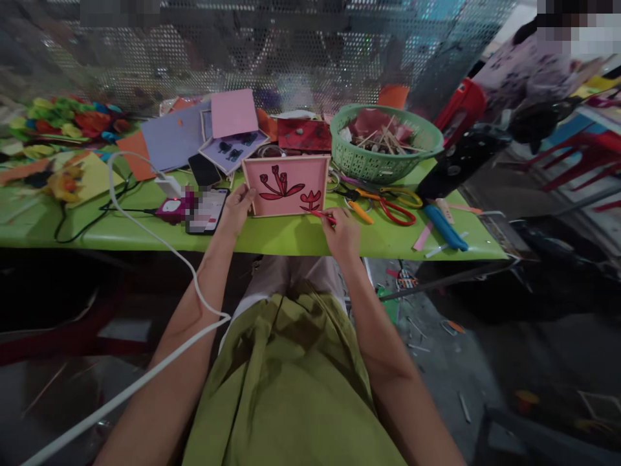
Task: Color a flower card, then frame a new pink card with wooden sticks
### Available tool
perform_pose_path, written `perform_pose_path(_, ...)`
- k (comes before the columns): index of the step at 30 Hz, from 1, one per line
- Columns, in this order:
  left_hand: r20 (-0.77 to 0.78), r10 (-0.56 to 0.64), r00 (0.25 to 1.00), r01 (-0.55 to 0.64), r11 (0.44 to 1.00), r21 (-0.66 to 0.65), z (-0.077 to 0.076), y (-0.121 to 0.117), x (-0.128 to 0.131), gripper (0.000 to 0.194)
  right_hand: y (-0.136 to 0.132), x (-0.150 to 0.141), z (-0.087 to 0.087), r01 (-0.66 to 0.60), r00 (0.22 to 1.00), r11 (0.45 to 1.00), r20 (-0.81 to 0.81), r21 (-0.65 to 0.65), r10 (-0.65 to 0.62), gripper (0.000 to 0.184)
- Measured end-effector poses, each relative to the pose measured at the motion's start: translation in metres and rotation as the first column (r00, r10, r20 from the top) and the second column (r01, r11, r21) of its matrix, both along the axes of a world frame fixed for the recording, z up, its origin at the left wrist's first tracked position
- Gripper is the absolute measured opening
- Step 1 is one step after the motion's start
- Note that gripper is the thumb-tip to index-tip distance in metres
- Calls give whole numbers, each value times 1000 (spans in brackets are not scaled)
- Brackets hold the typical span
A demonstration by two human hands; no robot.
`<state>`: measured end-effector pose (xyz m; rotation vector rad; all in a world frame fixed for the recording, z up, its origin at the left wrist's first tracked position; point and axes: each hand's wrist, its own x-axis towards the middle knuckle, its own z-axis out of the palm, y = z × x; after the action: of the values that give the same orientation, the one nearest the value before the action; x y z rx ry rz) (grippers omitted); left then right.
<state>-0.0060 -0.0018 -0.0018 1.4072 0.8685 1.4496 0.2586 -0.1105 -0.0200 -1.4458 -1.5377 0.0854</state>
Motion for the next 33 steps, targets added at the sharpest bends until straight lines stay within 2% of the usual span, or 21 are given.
perform_pose_path(4, 2, 37, 999, -37, 999, -32, 0, 1, -1, 43, 0, 0, 2, -26, 999, 1000, -37, 6, 26, 9)
perform_pose_path(8, 9, 22, 1000, -22, 998, -65, 1, -1, -2, 36, 0, 0, 1, -13, 999, 1000, -46, 22, 14, 9)
perform_pose_path(21, -83, 60, 995, -63, 997, -40, 10, -4, -1, 43, 6, -2, -6, 12, 1000, 1000, -19, 13, -12, 14)
perform_pose_path(33, -84, 65, 994, -65, 998, -4, 6, -3, -2, 50, 6, -2, -7, -2, 1000, 1000, -14, 11, 2, 13)
